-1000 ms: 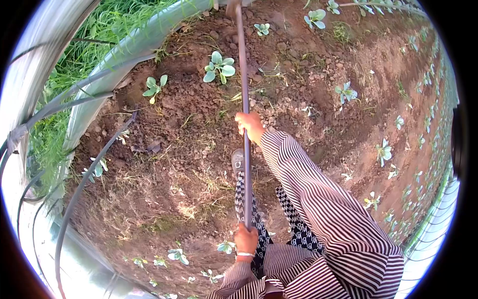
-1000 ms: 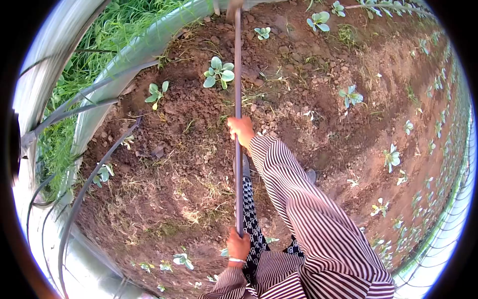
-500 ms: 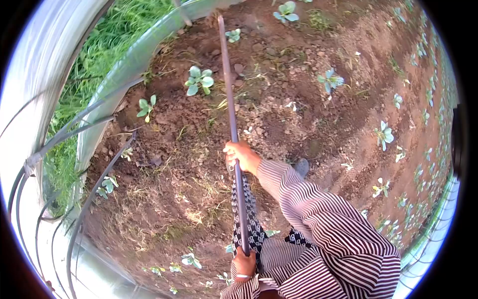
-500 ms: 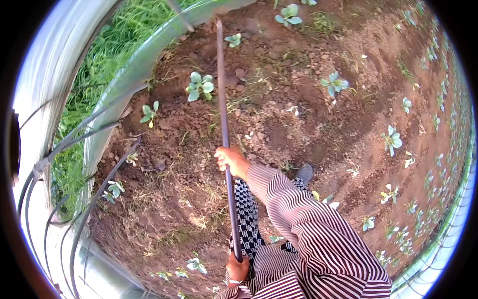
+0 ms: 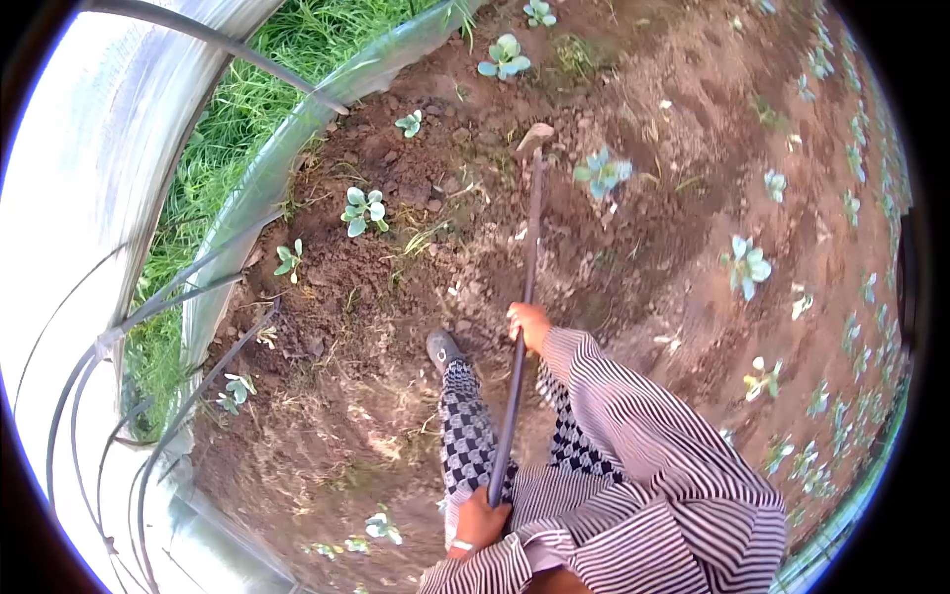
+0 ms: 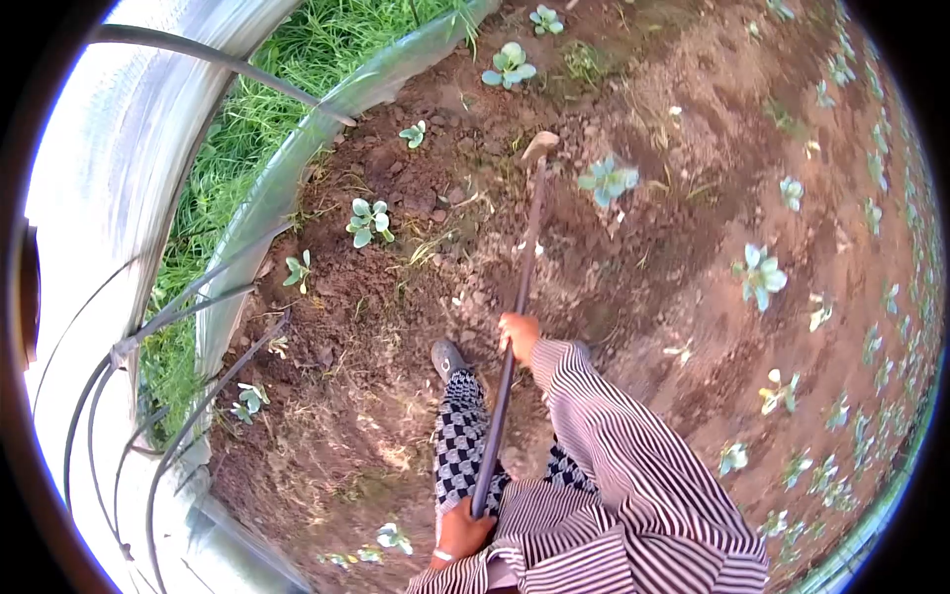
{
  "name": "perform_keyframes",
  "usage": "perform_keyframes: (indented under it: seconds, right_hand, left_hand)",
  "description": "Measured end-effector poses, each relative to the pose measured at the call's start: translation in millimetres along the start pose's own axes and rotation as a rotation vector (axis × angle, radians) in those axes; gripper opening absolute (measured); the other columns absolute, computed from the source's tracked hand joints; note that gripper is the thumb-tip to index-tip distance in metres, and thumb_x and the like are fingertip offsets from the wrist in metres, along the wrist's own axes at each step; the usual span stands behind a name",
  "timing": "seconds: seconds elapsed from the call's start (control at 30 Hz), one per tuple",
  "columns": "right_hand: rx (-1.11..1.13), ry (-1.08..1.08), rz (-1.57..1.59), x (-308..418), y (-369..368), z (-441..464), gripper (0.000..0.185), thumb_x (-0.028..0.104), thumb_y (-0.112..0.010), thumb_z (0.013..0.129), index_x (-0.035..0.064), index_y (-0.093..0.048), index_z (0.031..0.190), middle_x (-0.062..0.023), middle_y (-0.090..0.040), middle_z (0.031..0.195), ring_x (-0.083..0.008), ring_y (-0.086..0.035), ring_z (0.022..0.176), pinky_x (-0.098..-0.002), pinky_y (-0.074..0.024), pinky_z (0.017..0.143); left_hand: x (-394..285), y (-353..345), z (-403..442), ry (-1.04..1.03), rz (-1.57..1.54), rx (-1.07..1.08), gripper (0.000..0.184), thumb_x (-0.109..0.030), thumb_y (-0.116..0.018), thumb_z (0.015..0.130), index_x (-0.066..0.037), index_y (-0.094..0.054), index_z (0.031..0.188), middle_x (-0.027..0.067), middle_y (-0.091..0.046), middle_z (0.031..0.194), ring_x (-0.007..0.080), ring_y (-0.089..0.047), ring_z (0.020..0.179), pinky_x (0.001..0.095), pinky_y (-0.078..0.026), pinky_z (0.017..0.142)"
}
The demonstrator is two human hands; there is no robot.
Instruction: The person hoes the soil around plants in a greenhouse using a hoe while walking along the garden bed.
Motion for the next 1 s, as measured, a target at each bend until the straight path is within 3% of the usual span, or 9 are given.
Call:
perform_keyframes:
  seconds: [0.07, 0.2, 0.4, 0.53, 0.6, 0.63, 0.7, 0.83, 1.0]
  right_hand:
    - [-0.11, 0.018, -0.113, 33.2, -21.8, -35.9, 0.018, 0.003, -0.058, 0.076, 0.0036, -0.049, 0.061, -0.0027, -0.041, 0.046, -0.0141, -0.041, 0.035, -0.0298, -0.0351, 0.032]
    - [0.071, 0.018, -0.049, 60.0, -88.3, -54.2, 0.019, 0.005, -0.057, 0.077, 0.005, -0.044, 0.063, -0.0021, -0.042, 0.054, -0.0101, -0.038, 0.037, -0.0266, -0.0356, 0.032]
    - [0.031, 0.552, -0.385, 169.9, -172.2, -19.9, 0.022, 0.004, -0.057, 0.077, -0.0013, -0.041, 0.091, -0.003, -0.045, 0.055, -0.013, -0.045, 0.038, -0.0296, -0.0407, 0.031]
    - [-0.108, 0.608, -0.671, 231.1, -200.1, 81.6, 0.022, 0.009, -0.056, 0.079, -0.0046, -0.043, 0.091, -0.0047, -0.049, 0.054, -0.015, -0.049, 0.04, -0.03, -0.0415, 0.033]
    - [-0.248, 0.429, -0.884, 204.4, -180.4, 128.0, 0.023, 0.01, -0.058, 0.076, -0.0092, -0.049, 0.086, -0.0114, -0.055, 0.057, -0.0195, -0.056, 0.047, -0.0334, -0.0441, 0.039]
    - [-0.377, 0.534, -1.208, 159.8, -141.3, 180.9, 0.028, 0.01, -0.06, 0.074, -0.0113, -0.051, 0.09, -0.0147, -0.058, 0.06, -0.022, -0.059, 0.051, -0.0339, -0.0463, 0.042]
    - [-0.292, 0.269, -0.9, 151.1, -173.6, 108.0, 0.025, 0.01, -0.059, 0.077, -0.0095, -0.051, 0.09, -0.015, -0.059, 0.064, -0.022, -0.059, 0.052, -0.0337, -0.0466, 0.043]
    - [-0.16, 0.064, -0.556, 143.5, -200.6, 57.0, 0.019, 0.005, -0.058, 0.081, -0.0055, -0.044, 0.087, -0.0067, -0.048, 0.057, -0.0149, -0.046, 0.039, -0.0299, -0.0369, 0.031]
    - [-0.019, 0.021, -0.28, 163.1, -227.8, 22.2, 0.015, 0.0, -0.054, 0.079, -0.0009, -0.04, 0.084, -0.0036, -0.042, 0.056, -0.0112, -0.041, 0.038, -0.0277, -0.0357, 0.03]
  left_hand:
    - [-1.4, -1.4, -10.3, 0.0, 0.017, -0.052, 0.035, -0.025, -0.066, 0.07, -0.001, -0.057, 0.095, 0.0243, -0.062, 0.078, 0.0393, -0.062, 0.073, 0.0439, -0.049, 0.069]
    - [26.1, 3.5, 13.1, 0.024, 0.058, -0.357, 0.025, -0.023, -0.066, 0.07, -0.005, -0.057, 0.084, 0.0179, -0.059, 0.062, 0.0347, -0.061, 0.058, 0.0435, -0.049, 0.055]
    - [-23.6, 12.9, 154.1, -0.121, -0.066, -0.403, 0.029, -0.028, -0.065, 0.075, -0.004, -0.052, 0.08, 0.0198, -0.059, 0.062, 0.0402, -0.06, 0.061, 0.0469, -0.046, 0.055]
    - [-100.3, 38.0, 220.5, -0.034, -0.312, -0.351, 0.031, -0.027, -0.067, 0.075, -0.001, -0.054, 0.084, 0.0209, -0.061, 0.067, 0.0383, -0.062, 0.063, 0.0445, -0.047, 0.057]
    - [-104.0, 33.0, 213.7, 0.026, -0.339, -0.171, 0.031, -0.025, -0.065, 0.074, 0.0, -0.054, 0.09, 0.0207, -0.062, 0.07, 0.0379, -0.062, 0.066, 0.0439, -0.049, 0.06]
    - [-97.6, 29.0, 200.8, 0.028, -0.346, -0.122, 0.032, -0.025, -0.065, 0.073, 0.0, -0.055, 0.091, 0.0213, -0.062, 0.072, 0.0377, -0.062, 0.069, 0.0441, -0.049, 0.062]
    - [-90.4, 45.0, 166.7, 0.108, -0.33, -0.057, 0.035, -0.025, -0.064, 0.071, -0.001, -0.056, 0.095, 0.0224, -0.063, 0.078, 0.0379, -0.062, 0.074, 0.0447, -0.049, 0.067]
    - [-78.3, 86.3, 115.5, 0.21, -0.221, -0.163, 0.04, -0.029, -0.062, 0.066, -0.004, -0.058, 0.098, 0.0222, -0.063, 0.077, 0.0398, -0.062, 0.075, 0.047, -0.048, 0.072]
    - [-77.7, 99.9, 119.3, 0.256, -0.068, -0.284, 0.02, -0.016, -0.063, 0.068, -0.004, -0.053, 0.08, 0.019, -0.06, 0.064, 0.0353, -0.062, 0.06, 0.0427, -0.05, 0.056]
Point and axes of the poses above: each hand's wrist, its own z-axis towards the middle knuckle, its own y-axis out of the back of the hand, x = y × z, the point moved 1 cm from there along z, towards the middle knuckle
